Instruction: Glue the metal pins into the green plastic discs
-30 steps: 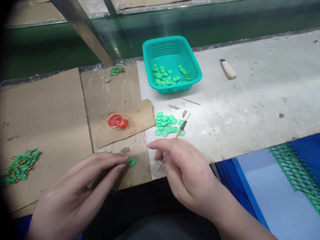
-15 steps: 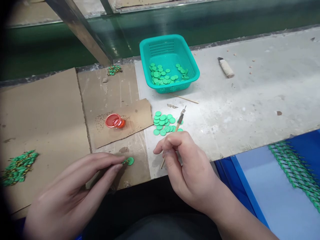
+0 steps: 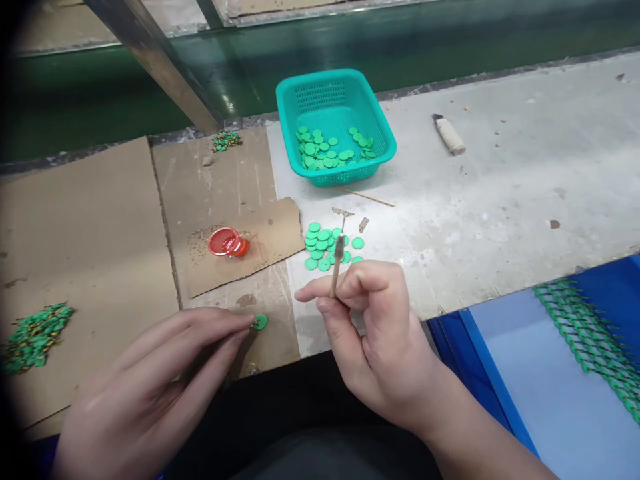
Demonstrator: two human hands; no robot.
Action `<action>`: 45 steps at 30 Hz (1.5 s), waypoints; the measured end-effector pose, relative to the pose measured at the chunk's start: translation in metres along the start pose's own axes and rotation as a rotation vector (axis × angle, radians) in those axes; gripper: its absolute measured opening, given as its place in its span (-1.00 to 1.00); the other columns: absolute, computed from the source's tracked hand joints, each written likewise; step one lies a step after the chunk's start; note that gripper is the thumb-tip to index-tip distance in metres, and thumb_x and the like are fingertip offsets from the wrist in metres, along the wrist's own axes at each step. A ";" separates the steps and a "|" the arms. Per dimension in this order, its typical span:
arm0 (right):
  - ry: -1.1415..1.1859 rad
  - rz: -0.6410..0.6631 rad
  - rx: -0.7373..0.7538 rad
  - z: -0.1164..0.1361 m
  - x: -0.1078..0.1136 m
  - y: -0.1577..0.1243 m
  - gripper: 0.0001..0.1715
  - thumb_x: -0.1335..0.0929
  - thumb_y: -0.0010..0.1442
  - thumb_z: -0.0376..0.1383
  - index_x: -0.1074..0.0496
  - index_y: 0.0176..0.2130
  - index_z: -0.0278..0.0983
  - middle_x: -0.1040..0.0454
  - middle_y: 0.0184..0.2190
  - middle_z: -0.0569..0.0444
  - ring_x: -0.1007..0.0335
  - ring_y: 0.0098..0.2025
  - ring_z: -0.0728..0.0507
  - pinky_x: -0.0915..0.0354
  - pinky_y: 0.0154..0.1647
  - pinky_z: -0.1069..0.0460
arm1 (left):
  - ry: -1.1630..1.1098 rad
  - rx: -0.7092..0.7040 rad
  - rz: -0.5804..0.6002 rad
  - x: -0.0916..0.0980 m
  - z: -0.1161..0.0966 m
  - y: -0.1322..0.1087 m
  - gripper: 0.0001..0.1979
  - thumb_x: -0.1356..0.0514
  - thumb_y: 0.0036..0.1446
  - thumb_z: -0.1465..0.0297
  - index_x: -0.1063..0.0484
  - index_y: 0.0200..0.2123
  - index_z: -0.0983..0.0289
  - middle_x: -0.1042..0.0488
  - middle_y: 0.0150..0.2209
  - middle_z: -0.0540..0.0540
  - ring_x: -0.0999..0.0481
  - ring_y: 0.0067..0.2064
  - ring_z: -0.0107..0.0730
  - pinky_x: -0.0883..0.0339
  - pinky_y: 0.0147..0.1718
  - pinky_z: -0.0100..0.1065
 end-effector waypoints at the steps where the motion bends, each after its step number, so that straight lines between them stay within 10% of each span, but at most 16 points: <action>1: 0.002 0.004 0.003 0.001 -0.001 0.000 -0.50 -0.40 0.57 -0.56 -0.23 0.14 0.02 -0.71 0.05 0.11 -0.88 0.08 -0.20 -0.80 0.09 -0.12 | 0.003 -0.013 -0.002 0.000 -0.001 0.001 -0.79 -0.30 0.60 0.47 -0.64 0.16 0.10 -0.71 0.04 0.02 -0.75 0.05 -0.44 -0.57 0.23 -0.49; 18: -0.454 0.199 0.231 0.016 -0.008 0.000 -0.77 -0.34 0.66 -0.47 -0.54 0.13 -0.21 -0.77 0.03 -0.02 -0.77 0.12 -0.20 -0.69 0.17 -0.07 | -0.033 -0.107 -0.112 -0.006 0.006 0.003 -0.75 -0.45 0.45 0.51 -0.72 0.10 0.09 -0.79 0.00 0.00 -0.80 -0.03 -0.30 -0.70 0.16 -0.26; 45: -0.350 0.287 0.230 -0.001 -0.056 0.018 -0.76 -0.31 0.70 -0.36 -0.43 -0.09 -0.08 -0.72 -0.02 0.13 -0.71 0.07 -0.16 -0.55 0.19 -0.03 | -0.085 -0.097 -0.182 -0.011 0.007 0.006 -0.84 -0.43 0.43 0.49 -0.71 -0.07 0.07 -0.83 -0.06 -0.21 -0.81 -0.04 -0.54 -0.64 0.05 -0.51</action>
Point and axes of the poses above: each hand's wrist, its own y-axis towards the middle knuckle, its own x-axis out of the back of the hand, z = x × y, the point moved 4 cm from there along y, towards the middle knuckle
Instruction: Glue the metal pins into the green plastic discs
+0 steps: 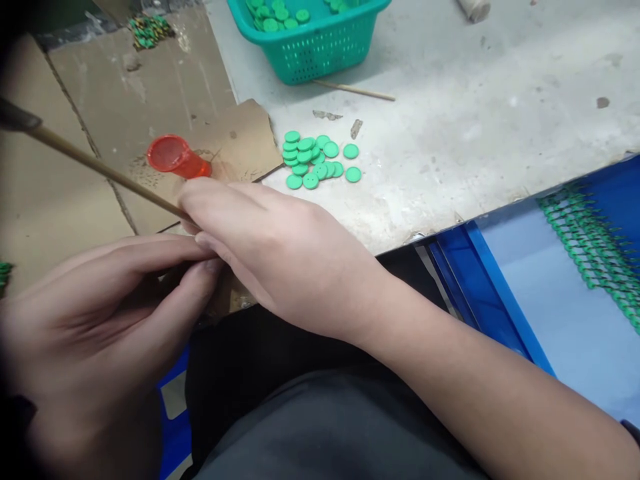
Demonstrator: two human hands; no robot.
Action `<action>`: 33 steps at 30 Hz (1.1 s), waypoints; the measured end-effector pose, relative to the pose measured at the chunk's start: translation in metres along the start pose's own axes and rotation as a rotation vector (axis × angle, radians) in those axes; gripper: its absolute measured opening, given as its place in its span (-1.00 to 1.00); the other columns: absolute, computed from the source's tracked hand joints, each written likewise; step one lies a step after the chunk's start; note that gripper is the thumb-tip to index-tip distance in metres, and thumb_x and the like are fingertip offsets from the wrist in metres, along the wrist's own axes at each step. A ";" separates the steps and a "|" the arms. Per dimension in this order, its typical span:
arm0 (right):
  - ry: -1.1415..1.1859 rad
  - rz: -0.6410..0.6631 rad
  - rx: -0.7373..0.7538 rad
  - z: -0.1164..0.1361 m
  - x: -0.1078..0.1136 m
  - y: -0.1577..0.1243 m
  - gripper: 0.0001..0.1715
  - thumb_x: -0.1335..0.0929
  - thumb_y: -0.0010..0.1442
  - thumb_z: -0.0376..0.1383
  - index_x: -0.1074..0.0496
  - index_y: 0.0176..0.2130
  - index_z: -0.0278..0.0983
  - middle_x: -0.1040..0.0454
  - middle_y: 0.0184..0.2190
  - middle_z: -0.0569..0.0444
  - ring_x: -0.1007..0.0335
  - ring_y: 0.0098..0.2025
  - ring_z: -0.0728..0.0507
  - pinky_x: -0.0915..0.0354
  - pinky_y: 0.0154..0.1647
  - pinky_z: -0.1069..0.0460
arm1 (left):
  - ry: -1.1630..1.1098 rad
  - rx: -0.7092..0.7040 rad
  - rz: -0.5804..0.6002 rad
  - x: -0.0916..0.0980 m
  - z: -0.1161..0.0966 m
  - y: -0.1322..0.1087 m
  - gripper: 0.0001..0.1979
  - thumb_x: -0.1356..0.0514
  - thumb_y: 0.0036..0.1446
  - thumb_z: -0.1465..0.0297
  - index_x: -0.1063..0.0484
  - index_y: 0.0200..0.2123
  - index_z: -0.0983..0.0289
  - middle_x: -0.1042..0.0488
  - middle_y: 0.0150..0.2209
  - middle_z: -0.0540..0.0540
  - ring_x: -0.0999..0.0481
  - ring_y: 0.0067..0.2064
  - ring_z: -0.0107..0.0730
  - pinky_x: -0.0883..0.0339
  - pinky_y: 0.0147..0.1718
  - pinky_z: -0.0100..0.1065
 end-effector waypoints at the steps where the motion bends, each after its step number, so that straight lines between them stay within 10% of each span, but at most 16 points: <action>1: 0.005 0.003 0.000 0.000 0.000 0.000 -0.76 -0.31 0.70 -0.36 -0.44 -0.09 -0.07 -0.72 -0.02 0.13 -0.71 0.07 -0.16 -0.55 0.18 -0.03 | 0.006 0.001 -0.001 0.000 0.000 0.000 -0.84 -0.43 0.44 0.48 -0.72 -0.06 0.07 -0.83 -0.06 -0.20 -0.82 -0.04 -0.52 -0.64 0.04 -0.50; 33: -0.063 -0.070 0.054 0.000 0.004 -0.012 -0.82 -0.39 0.70 -0.20 -0.54 -0.06 -0.10 -0.76 -0.07 0.09 -0.73 -0.02 -0.16 -0.59 0.08 -0.07 | -0.079 0.058 -0.010 0.000 0.003 0.000 -0.81 -0.45 0.44 0.48 -0.79 -0.03 0.03 -0.84 -0.06 -0.13 -0.80 -0.06 -0.45 -0.65 0.03 -0.39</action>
Point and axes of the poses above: each hand's wrist, its own y-axis towards the middle knuckle, its own x-axis out of the back of the hand, z = x × y, the point moved 4 cm from there along y, towards the middle knuckle
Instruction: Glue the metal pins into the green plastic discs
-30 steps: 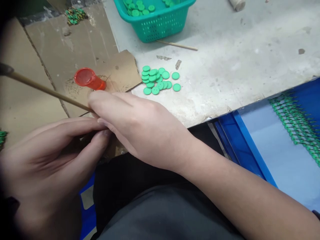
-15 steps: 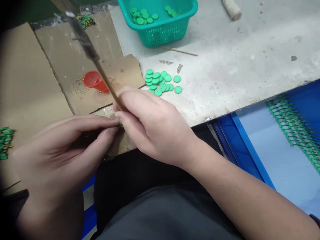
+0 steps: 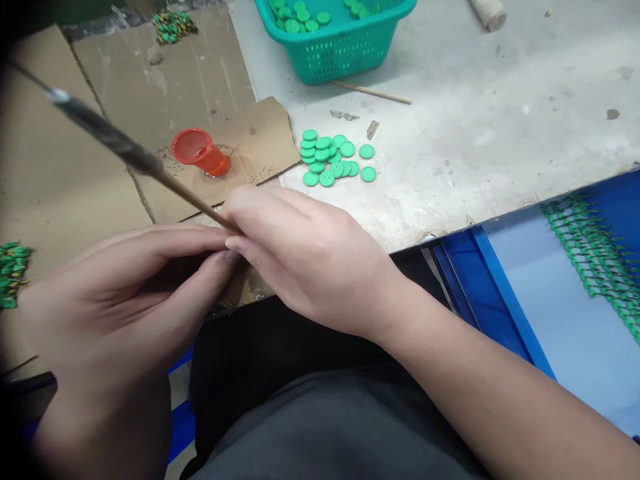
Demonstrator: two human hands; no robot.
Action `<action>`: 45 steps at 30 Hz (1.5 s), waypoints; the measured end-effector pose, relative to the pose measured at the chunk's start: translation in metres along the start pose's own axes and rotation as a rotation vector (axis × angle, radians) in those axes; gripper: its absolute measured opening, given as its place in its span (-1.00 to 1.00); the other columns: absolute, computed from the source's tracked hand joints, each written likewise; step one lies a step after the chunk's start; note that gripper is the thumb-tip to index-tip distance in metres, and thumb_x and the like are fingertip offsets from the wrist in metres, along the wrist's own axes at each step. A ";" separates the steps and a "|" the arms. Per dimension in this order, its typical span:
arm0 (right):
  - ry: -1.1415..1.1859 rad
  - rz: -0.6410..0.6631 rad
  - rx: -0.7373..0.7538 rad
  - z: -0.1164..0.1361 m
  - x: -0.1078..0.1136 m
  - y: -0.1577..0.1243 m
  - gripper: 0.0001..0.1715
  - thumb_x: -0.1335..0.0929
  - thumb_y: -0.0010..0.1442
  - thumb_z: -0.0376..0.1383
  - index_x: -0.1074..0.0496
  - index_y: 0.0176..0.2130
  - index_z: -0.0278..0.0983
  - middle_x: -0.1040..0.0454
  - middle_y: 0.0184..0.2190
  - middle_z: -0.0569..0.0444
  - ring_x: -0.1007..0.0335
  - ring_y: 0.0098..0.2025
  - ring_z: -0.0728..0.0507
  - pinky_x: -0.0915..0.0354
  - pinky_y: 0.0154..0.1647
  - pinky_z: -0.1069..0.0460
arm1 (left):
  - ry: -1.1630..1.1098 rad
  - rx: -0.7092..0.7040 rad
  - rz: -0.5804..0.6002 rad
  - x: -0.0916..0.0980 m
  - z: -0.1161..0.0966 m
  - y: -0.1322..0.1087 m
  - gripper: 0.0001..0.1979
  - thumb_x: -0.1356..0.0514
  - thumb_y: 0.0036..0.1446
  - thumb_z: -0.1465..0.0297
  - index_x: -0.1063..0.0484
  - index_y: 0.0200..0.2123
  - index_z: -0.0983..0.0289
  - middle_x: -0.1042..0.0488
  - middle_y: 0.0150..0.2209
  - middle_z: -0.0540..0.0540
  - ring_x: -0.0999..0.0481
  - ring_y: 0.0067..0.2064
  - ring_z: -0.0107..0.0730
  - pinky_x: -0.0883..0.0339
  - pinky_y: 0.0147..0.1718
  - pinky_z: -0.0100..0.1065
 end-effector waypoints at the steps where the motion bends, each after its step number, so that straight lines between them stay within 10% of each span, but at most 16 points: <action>1: 0.006 0.002 -0.001 0.000 0.000 0.000 -0.82 -0.38 0.71 -0.19 -0.54 -0.05 -0.10 -0.75 -0.07 0.09 -0.73 -0.02 -0.16 -0.59 0.08 -0.07 | -0.001 0.000 0.002 0.000 0.000 0.000 -0.80 -0.45 0.44 0.48 -0.80 -0.03 0.03 -0.84 -0.05 -0.12 -0.81 -0.07 -0.43 -0.66 0.03 -0.37; 34: 0.304 -0.226 -0.263 -0.015 0.012 -0.006 -0.86 -0.44 0.57 -0.39 -0.52 -0.08 -0.13 -0.66 -0.17 0.07 -0.73 -0.16 -0.17 -0.73 -0.10 -0.09 | -0.080 0.235 -0.045 0.003 0.010 -0.007 -0.82 -0.47 0.45 0.42 -0.81 -0.05 -0.04 -0.82 -0.07 -0.09 -0.83 -0.09 -0.35 -0.78 0.04 -0.30; 45: 0.287 -0.213 -0.281 -0.016 0.013 -0.010 -0.88 -0.47 0.55 -0.40 -0.56 -0.08 -0.16 -0.69 -0.17 0.08 -0.73 -0.18 -0.17 -0.66 -0.09 -0.10 | -0.360 0.420 -0.066 0.004 0.010 0.005 -0.82 -0.46 0.27 0.53 -0.77 -0.20 0.09 -0.78 -0.32 -0.11 -0.79 -0.40 -0.49 -0.67 -0.36 -0.62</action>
Point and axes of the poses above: each hand's wrist, its own y-axis towards the middle knuckle, its own x-axis out of the back of the hand, z = x × y, the point moved 4 cm from there along y, towards the middle knuckle
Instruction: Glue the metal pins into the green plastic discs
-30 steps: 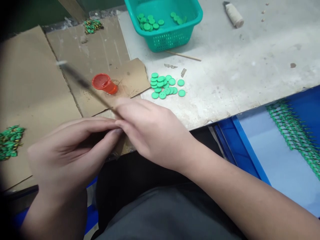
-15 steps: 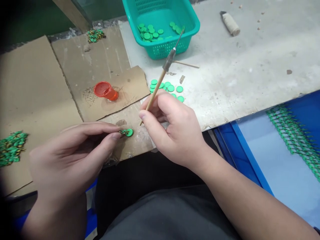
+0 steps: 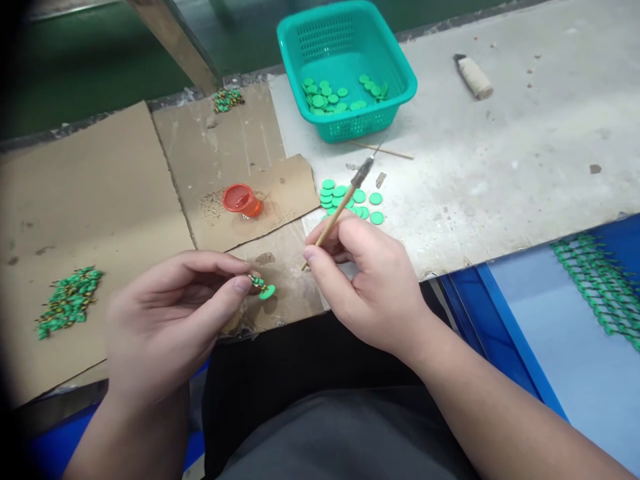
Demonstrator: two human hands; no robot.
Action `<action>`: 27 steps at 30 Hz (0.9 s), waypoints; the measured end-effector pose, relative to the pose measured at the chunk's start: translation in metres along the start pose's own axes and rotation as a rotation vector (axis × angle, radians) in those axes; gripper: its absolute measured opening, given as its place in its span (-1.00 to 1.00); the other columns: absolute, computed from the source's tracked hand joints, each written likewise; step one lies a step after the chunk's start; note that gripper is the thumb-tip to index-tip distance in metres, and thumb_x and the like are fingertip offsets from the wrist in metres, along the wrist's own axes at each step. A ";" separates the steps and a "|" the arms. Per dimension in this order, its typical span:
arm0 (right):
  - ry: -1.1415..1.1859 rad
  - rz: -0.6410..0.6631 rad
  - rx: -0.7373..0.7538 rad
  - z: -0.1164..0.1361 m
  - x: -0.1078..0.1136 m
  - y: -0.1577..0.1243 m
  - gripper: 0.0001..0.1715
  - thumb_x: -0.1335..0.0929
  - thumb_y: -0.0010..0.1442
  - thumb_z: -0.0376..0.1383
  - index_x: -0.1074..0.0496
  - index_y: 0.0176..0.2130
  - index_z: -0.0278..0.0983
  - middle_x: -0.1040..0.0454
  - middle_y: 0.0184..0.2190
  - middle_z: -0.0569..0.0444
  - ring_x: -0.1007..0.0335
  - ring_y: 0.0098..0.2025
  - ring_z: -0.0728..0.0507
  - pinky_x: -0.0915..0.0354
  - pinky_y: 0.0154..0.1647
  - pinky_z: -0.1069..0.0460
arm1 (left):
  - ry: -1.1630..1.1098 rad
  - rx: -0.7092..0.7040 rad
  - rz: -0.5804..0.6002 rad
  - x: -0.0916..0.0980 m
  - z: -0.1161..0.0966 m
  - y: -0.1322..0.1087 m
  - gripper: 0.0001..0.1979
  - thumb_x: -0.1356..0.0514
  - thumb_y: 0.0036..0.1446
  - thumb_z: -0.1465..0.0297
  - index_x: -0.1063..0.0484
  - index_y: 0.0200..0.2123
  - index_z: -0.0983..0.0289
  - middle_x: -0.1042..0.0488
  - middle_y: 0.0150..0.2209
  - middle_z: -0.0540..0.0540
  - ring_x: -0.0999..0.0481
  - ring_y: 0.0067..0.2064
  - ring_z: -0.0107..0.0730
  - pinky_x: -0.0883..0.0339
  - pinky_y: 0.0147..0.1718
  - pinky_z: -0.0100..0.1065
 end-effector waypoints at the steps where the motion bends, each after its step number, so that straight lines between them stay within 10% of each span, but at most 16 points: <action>1: -0.005 0.002 -0.010 0.000 0.000 0.000 -0.88 -0.47 0.55 -0.39 -0.55 -0.08 -0.16 -0.69 -0.17 0.08 -0.73 -0.18 -0.16 -0.66 -0.09 -0.10 | -0.010 0.017 -0.008 0.000 -0.001 0.000 -0.83 -0.47 0.26 0.53 -0.77 -0.20 0.11 -0.77 -0.32 -0.10 -0.79 -0.40 -0.48 -0.67 -0.36 -0.62; 10: 0.033 -0.068 -0.029 0.004 0.003 -0.005 -0.90 -0.49 0.54 -0.37 -0.60 -0.07 -0.15 -0.70 -0.17 0.10 -0.74 -0.16 -0.13 -0.68 -0.09 -0.02 | 0.089 0.093 0.013 0.005 0.010 -0.004 -0.88 -0.47 0.38 0.25 -0.81 -0.10 0.09 -0.79 -0.28 -0.01 -0.79 -0.37 -0.37 -0.72 -0.32 -0.47; 17: 0.062 -0.346 -0.133 0.000 0.065 -0.027 -0.88 -0.52 0.59 -0.20 -0.63 -0.10 -0.15 -0.74 -0.25 0.09 -0.79 -0.25 -0.12 -0.73 -0.16 0.03 | 0.266 -0.182 0.022 0.003 -0.015 -0.002 -0.90 -0.42 0.47 0.24 -0.81 -0.12 -0.03 -0.82 -0.10 -0.03 -0.83 -0.08 -0.31 -0.69 0.06 -0.38; 27: 0.099 -0.363 -0.201 -0.009 0.104 -0.052 -0.79 -0.51 0.59 -0.10 -0.62 -0.11 -0.15 -0.75 -0.29 0.07 -0.81 -0.27 -0.13 -0.74 -0.14 0.06 | 0.374 -0.438 0.259 -0.104 -0.055 0.075 -0.81 -0.30 0.57 0.28 -0.73 -0.11 0.11 -0.79 -0.14 -0.01 -0.73 -0.20 -0.32 -0.66 -0.12 -0.30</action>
Point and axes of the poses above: each hand's wrist, its own y-axis towards the middle knuckle, its own x-axis out of the back of the hand, z = x × y, the point moved 4 cm from there along y, towards the middle knuckle
